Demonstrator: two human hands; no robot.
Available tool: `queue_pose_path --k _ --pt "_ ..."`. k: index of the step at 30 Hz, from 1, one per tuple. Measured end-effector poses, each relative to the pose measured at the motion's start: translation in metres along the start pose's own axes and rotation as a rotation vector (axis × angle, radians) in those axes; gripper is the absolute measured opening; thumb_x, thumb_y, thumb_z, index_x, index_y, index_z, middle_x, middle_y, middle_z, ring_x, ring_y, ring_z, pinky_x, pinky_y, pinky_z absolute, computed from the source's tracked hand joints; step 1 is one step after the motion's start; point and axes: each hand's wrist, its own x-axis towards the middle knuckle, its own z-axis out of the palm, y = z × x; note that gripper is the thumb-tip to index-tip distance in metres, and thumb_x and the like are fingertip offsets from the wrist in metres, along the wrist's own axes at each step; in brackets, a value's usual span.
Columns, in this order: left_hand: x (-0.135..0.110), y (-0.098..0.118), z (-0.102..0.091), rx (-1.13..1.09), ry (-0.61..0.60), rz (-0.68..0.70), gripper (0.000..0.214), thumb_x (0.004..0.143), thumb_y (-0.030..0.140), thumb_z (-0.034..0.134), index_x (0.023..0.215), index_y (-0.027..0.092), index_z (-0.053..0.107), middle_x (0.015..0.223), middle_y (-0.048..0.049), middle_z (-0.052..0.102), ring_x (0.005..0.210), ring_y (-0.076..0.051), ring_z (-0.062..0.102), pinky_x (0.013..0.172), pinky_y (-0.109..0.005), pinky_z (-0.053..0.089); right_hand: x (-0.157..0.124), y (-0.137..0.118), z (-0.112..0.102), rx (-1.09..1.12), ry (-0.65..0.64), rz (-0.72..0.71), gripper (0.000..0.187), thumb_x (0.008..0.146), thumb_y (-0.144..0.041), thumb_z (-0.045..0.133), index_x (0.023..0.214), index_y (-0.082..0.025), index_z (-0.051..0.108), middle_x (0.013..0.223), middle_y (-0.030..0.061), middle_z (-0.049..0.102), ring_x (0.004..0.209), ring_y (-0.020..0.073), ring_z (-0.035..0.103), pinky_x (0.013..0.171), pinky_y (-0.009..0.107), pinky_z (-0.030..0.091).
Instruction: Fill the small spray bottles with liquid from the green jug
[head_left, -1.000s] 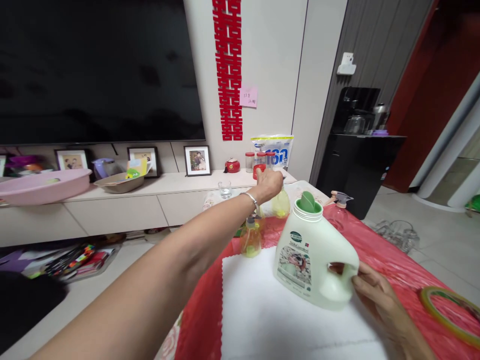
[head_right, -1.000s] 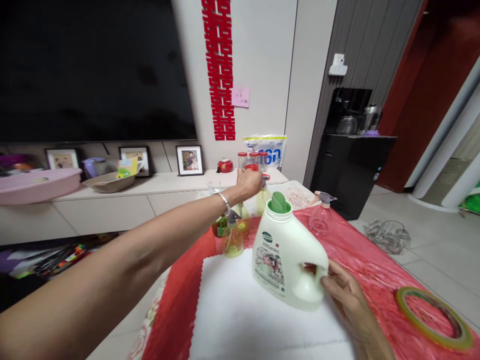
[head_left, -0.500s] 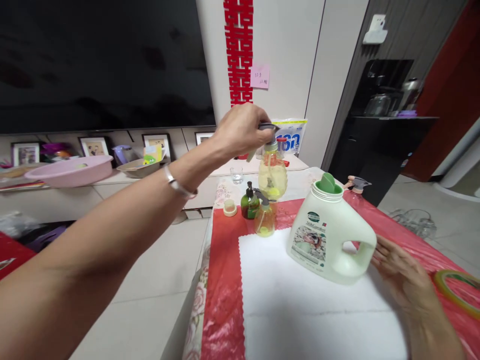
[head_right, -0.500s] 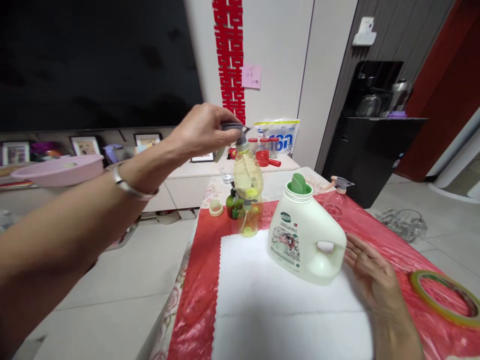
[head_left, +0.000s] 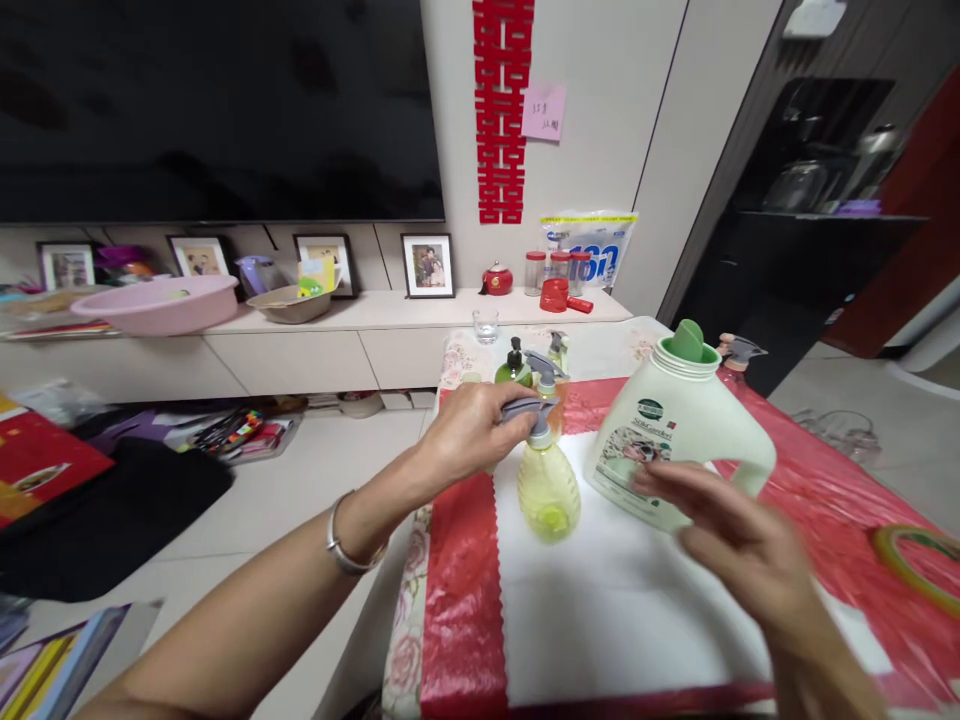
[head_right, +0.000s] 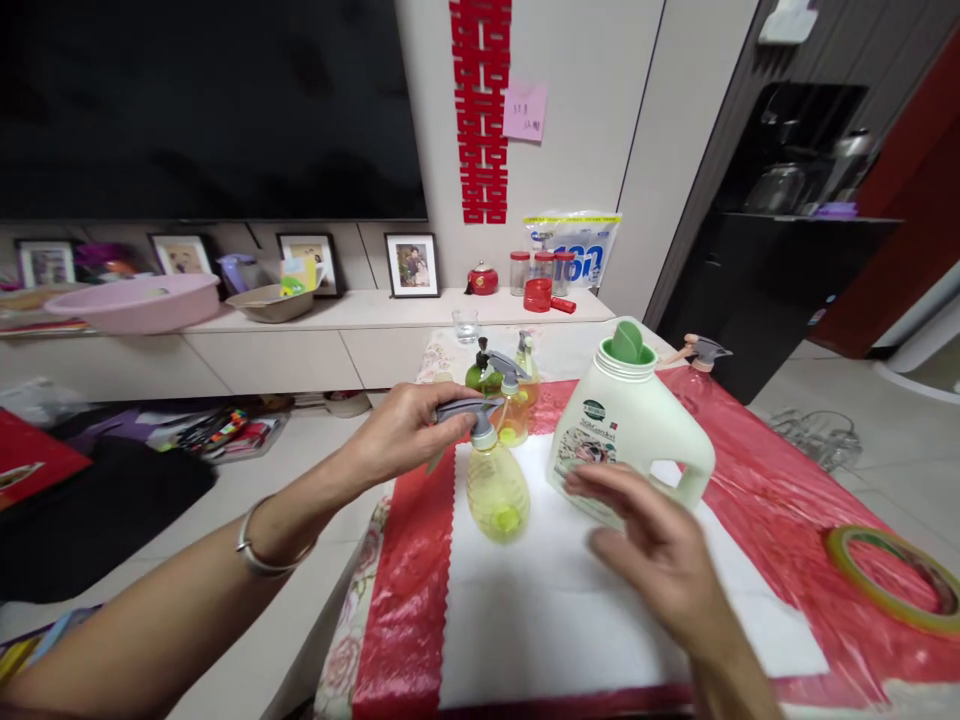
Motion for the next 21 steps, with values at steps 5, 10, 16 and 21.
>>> queue_pose_path --k 5,10,16,21 --pt "-0.002 -0.005 0.015 -0.202 0.034 -0.105 0.025 0.083 0.028 0.061 0.1 0.022 0.077 0.085 -0.0006 0.077 0.071 -0.016 0.064 0.064 -0.024 0.044 0.02 0.007 0.079 -0.098 -0.148 0.11 0.099 0.077 -0.054 0.077 0.159 -0.025 0.028 0.154 0.0126 0.036 0.142 0.0356 0.035 0.119 0.057 0.03" --pt "-0.002 -0.023 0.028 -0.41 0.012 -0.232 0.025 0.082 0.033 0.067 0.1 0.02 0.077 0.078 -0.0031 0.075 0.067 -0.017 0.064 0.065 -0.026 0.047 0.011 0.032 0.107 0.085 -0.198 0.294 0.114 0.072 -0.053 0.08 0.161 -0.023 0.015 0.153 0.0149 0.037 0.138 0.0358 0.041 0.117 0.055 0.032" --pt "-0.012 -0.058 0.042 -1.091 -0.043 -0.266 0.043 0.084 0.057 0.067 0.1 0.019 0.077 0.097 -0.0104 0.075 0.09 -0.021 0.068 0.079 -0.029 0.053 0.005 0.034 0.102 0.561 -0.256 0.375 0.105 0.074 -0.051 0.081 0.158 -0.027 0.023 0.15 0.0133 0.041 0.133 0.0313 0.047 0.114 0.049 0.038" --pt "-0.026 -0.056 0.063 -1.379 -0.141 -0.258 0.052 0.067 0.028 0.089 0.115 0.021 0.073 0.119 -0.0125 0.073 0.111 -0.025 0.067 0.096 -0.033 0.049 0.007 0.024 0.096 0.908 -0.393 0.429 0.104 0.071 -0.043 0.085 0.157 -0.028 0.028 0.144 0.014 0.047 0.126 0.029 0.053 0.11 0.047 0.041"
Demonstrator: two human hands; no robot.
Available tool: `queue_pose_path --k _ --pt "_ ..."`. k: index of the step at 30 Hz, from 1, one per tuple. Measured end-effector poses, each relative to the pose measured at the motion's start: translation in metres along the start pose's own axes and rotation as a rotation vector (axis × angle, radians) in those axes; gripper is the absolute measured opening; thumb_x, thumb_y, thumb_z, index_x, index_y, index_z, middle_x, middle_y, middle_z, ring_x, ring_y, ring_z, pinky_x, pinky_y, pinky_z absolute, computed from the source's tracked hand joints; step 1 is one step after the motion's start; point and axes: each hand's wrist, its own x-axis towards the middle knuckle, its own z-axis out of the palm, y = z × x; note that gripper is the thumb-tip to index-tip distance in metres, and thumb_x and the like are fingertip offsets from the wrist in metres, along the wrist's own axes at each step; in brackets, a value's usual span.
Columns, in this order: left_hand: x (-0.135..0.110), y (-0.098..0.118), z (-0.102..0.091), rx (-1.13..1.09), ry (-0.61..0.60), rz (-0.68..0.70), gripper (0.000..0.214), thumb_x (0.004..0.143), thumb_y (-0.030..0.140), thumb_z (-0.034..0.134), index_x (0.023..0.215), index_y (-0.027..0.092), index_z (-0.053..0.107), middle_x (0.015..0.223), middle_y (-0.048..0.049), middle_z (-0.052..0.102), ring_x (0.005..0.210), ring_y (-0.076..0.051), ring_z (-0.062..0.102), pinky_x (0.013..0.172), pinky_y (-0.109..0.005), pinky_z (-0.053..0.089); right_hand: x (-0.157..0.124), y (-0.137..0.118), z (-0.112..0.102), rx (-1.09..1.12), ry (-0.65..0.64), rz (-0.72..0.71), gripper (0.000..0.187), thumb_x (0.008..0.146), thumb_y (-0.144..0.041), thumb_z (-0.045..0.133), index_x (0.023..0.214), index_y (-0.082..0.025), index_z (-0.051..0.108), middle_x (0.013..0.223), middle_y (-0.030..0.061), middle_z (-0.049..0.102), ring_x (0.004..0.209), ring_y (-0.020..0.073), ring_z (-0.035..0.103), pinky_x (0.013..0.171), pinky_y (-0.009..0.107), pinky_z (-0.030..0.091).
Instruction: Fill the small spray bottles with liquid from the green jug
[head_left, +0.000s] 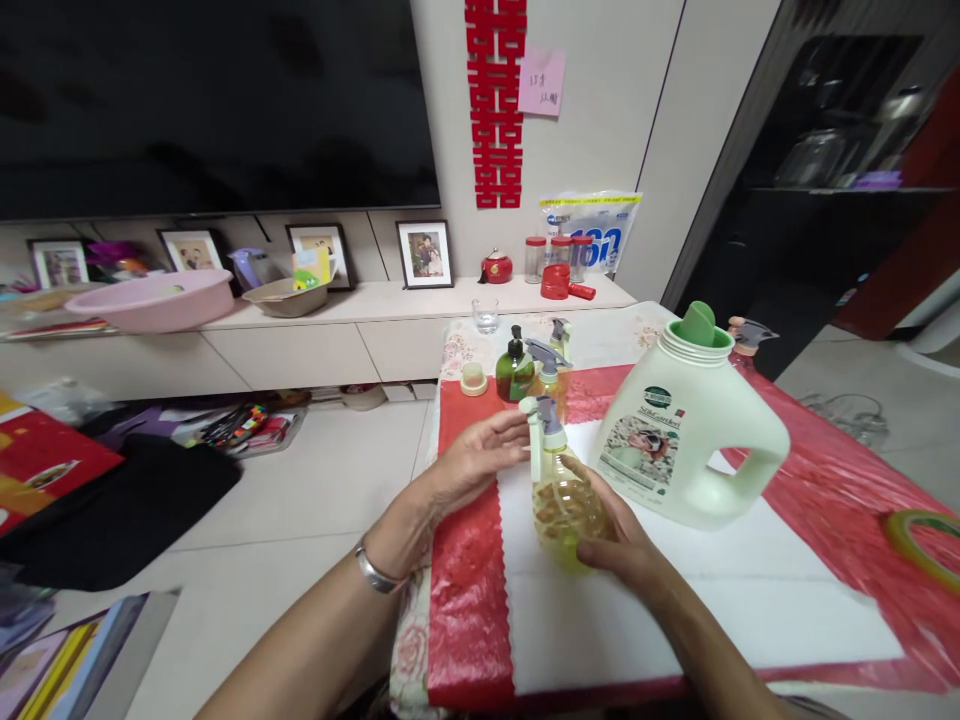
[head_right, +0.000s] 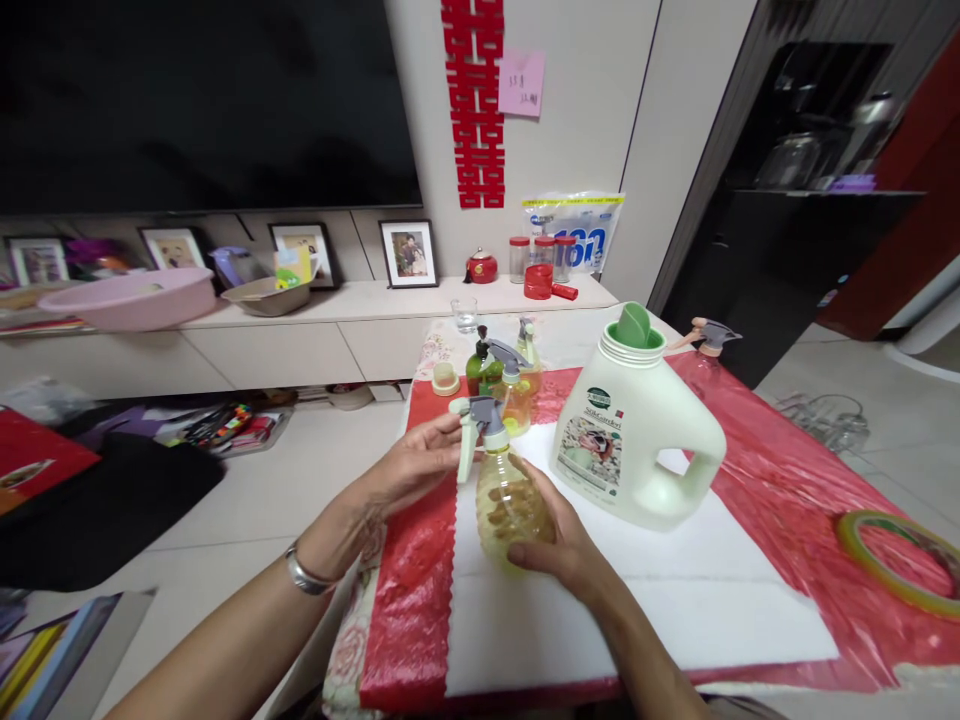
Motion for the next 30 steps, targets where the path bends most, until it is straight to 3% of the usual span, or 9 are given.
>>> queue_pose_path --k 3,6,10,16,22,27,30 --pt "-0.001 -0.009 0.01 0.019 -0.063 -0.019 0.054 0.067 0.03 0.09 0.117 0.019 0.072 0.116 -0.0143 0.075 0.108 -0.026 0.069 0.095 -0.034 0.048 0.001 -0.003 0.002 -0.017 -0.099 0.022 0.101 0.069 -0.042 0.086 0.155 -0.026 0.034 0.146 0.0131 0.045 0.129 0.0299 0.05 0.109 0.044 0.041" --pt "0.0 -0.013 0.016 -0.015 -0.016 -0.03 0.054 0.067 0.034 0.091 0.114 0.017 0.073 0.107 -0.0138 0.077 0.095 -0.024 0.072 0.089 -0.033 0.05 0.002 -0.004 0.002 -0.032 -0.124 0.041 0.101 0.07 -0.043 0.086 0.155 -0.025 0.034 0.146 0.0125 0.047 0.128 0.0298 0.051 0.108 0.043 0.042" --pt "0.003 -0.015 0.022 -0.089 0.104 0.011 0.051 0.058 0.03 0.095 0.102 0.015 0.074 0.097 -0.0102 0.077 0.091 -0.021 0.071 0.089 -0.031 0.05 0.001 -0.002 -0.001 -0.096 -0.063 0.003 0.099 0.073 -0.043 0.084 0.156 -0.025 0.031 0.153 0.0113 0.039 0.139 0.0294 0.042 0.117 0.044 0.035" --pt "0.011 -0.008 0.027 -0.247 0.301 0.126 0.05 0.052 0.018 0.097 0.094 0.016 0.069 0.084 0.0002 0.073 0.08 -0.014 0.07 0.095 -0.03 0.052 0.0 0.012 -0.008 -0.406 0.057 -0.054 0.097 0.077 -0.046 0.082 0.157 -0.029 0.029 0.16 0.0078 0.027 0.148 0.0293 0.027 0.124 0.046 0.024" --pt "0.018 0.01 0.009 -0.439 0.552 0.239 0.01 0.083 0.006 0.073 0.08 0.012 0.066 0.079 -0.0028 0.073 0.075 -0.013 0.071 0.087 -0.03 0.058 -0.001 0.011 -0.014 -0.514 0.037 -0.016 0.097 0.078 -0.048 0.08 0.157 -0.033 0.028 0.16 0.0071 0.026 0.147 0.0303 0.029 0.124 0.049 0.022" --pt "0.022 0.023 -0.014 -0.54 0.655 0.25 0.01 0.094 0.014 0.063 0.085 0.013 0.067 0.08 -0.0031 0.074 0.067 -0.01 0.069 0.068 -0.023 0.058 -0.006 0.0 -0.021 -0.558 0.037 0.01 0.096 0.078 -0.05 0.079 0.157 -0.034 0.028 0.161 0.0057 0.026 0.147 0.0309 0.027 0.124 0.05 0.019" --pt "0.025 0.024 -0.032 -0.548 0.749 0.279 0.013 0.095 0.017 0.063 0.083 0.013 0.065 0.075 -0.0013 0.073 0.059 -0.007 0.064 0.065 -0.019 0.057 -0.013 -0.012 -0.028 -0.531 0.023 0.032 0.096 0.077 -0.047 0.08 0.157 -0.032 0.03 0.161 0.0069 0.026 0.148 0.0316 0.025 0.124 0.05 0.018"
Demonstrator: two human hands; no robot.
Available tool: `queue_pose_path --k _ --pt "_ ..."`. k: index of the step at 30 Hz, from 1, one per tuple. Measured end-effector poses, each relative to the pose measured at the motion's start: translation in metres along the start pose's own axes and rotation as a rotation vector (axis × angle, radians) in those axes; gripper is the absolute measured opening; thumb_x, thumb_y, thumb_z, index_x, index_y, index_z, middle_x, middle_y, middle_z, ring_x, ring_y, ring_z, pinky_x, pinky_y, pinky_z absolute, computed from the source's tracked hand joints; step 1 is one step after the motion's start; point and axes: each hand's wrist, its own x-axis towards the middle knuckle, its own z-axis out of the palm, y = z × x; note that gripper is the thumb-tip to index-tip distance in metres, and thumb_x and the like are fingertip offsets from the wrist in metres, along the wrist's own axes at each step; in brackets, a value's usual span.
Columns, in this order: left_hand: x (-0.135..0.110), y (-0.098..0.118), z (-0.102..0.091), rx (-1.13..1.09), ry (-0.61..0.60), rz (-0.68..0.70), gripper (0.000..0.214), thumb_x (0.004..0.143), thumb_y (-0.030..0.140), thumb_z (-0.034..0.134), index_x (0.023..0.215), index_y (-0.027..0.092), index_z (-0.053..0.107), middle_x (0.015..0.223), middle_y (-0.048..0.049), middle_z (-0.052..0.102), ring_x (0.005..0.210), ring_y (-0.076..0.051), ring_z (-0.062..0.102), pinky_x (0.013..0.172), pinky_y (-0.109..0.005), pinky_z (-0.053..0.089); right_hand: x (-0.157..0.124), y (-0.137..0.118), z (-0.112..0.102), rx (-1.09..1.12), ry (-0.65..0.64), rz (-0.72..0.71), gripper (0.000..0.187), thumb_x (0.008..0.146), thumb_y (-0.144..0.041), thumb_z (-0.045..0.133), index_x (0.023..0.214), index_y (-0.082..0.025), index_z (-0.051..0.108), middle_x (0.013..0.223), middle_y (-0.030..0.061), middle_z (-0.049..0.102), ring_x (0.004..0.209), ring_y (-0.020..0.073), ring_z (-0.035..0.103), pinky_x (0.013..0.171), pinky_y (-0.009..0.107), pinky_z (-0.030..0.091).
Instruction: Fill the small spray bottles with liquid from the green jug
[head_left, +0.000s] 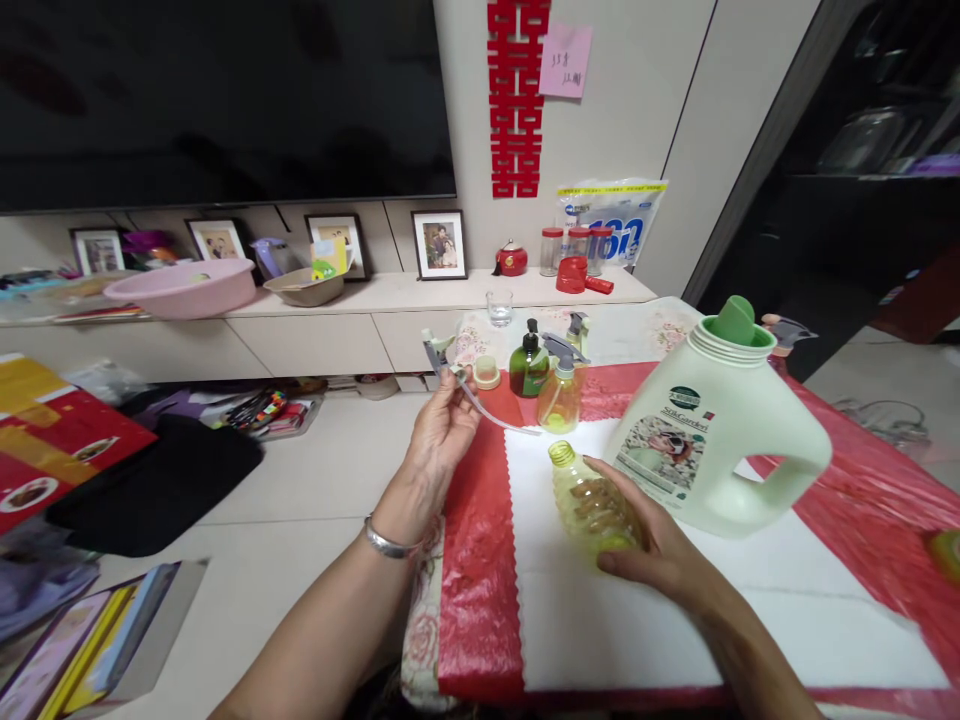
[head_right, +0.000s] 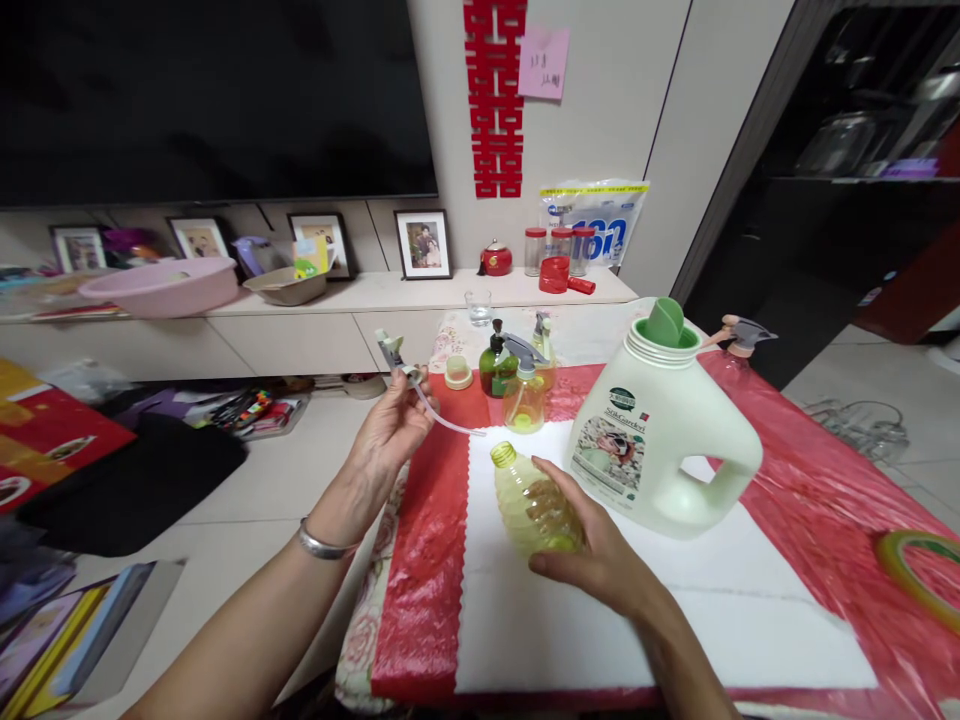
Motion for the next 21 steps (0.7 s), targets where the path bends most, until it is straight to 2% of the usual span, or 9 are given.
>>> queue_pose_path --k 4,7,9,12,15,18,21 --pt "0.011 -0.004 -0.016 0.095 0.019 0.034 0.015 0.093 0.015 0.065 0.079 0.014 0.063 0.071 0.0003 0.071 0.059 -0.006 0.064 0.065 -0.016 0.057 -0.011 -0.009 -0.013 0.282 -0.005 0.066 0.099 0.069 -0.045 0.084 0.155 -0.03 0.036 0.156 0.0092 0.036 0.144 0.0337 0.035 0.119 0.048 0.031" --pt "0.009 -0.024 -0.03 0.24 -0.009 -0.025 0.015 0.085 0.015 0.075 0.075 0.013 0.064 0.066 -0.0009 0.068 0.053 -0.008 0.062 0.054 -0.017 0.054 -0.017 -0.01 -0.017 0.508 0.054 0.079 0.105 0.06 -0.047 0.088 0.152 -0.029 0.041 0.146 0.0115 0.049 0.135 0.0357 0.047 0.112 0.049 0.039" --pt "0.006 -0.043 -0.037 0.343 -0.022 -0.065 0.02 0.078 0.015 0.081 0.072 0.013 0.063 0.064 -0.0007 0.066 0.05 -0.009 0.06 0.05 -0.018 0.053 -0.018 -0.008 -0.018 0.581 0.076 0.071 0.109 0.056 -0.048 0.09 0.152 -0.028 0.041 0.14 0.0127 0.054 0.131 0.0365 0.051 0.108 0.049 0.043" --pt "0.003 -0.069 -0.042 0.471 -0.036 -0.094 0.022 0.076 0.015 0.082 0.072 0.013 0.061 0.063 0.0005 0.063 0.052 -0.009 0.061 0.052 -0.019 0.054 -0.017 -0.005 -0.018 0.598 0.1 0.076 0.112 0.055 -0.048 0.09 0.152 -0.028 0.039 0.138 0.0141 0.055 0.13 0.0366 0.052 0.106 0.048 0.044" --pt "0.003 -0.083 -0.042 0.585 -0.044 -0.093 0.019 0.079 0.014 0.078 0.073 0.013 0.06 0.064 0.001 0.061 0.055 -0.008 0.062 0.06 -0.021 0.057 -0.016 -0.004 -0.017 0.58 0.111 0.077 0.111 0.056 -0.049 0.089 0.153 -0.026 0.038 0.14 0.0149 0.053 0.13 0.0359 0.051 0.108 0.048 0.043" --pt "0.004 -0.082 -0.043 0.712 -0.074 -0.068 0.014 0.081 0.016 0.074 0.076 0.013 0.062 0.07 -0.0007 0.062 0.061 -0.01 0.065 0.068 -0.025 0.059 -0.015 -0.004 -0.016 0.597 0.094 0.067 0.106 0.059 -0.043 0.088 0.152 -0.026 0.039 0.142 0.0137 0.052 0.13 0.0337 0.052 0.11 0.045 0.041" --pt "0.004 -0.075 -0.049 0.885 -0.142 -0.011 0.012 0.081 0.021 0.072 0.076 0.014 0.065 0.073 -0.0026 0.062 0.063 -0.013 0.063 0.068 -0.029 0.057 -0.013 -0.002 -0.015 0.604 0.065 0.069 0.103 0.061 -0.038 0.088 0.151 -0.026 0.041 0.144 0.0129 0.05 0.13 0.0325 0.052 0.109 0.042 0.042"
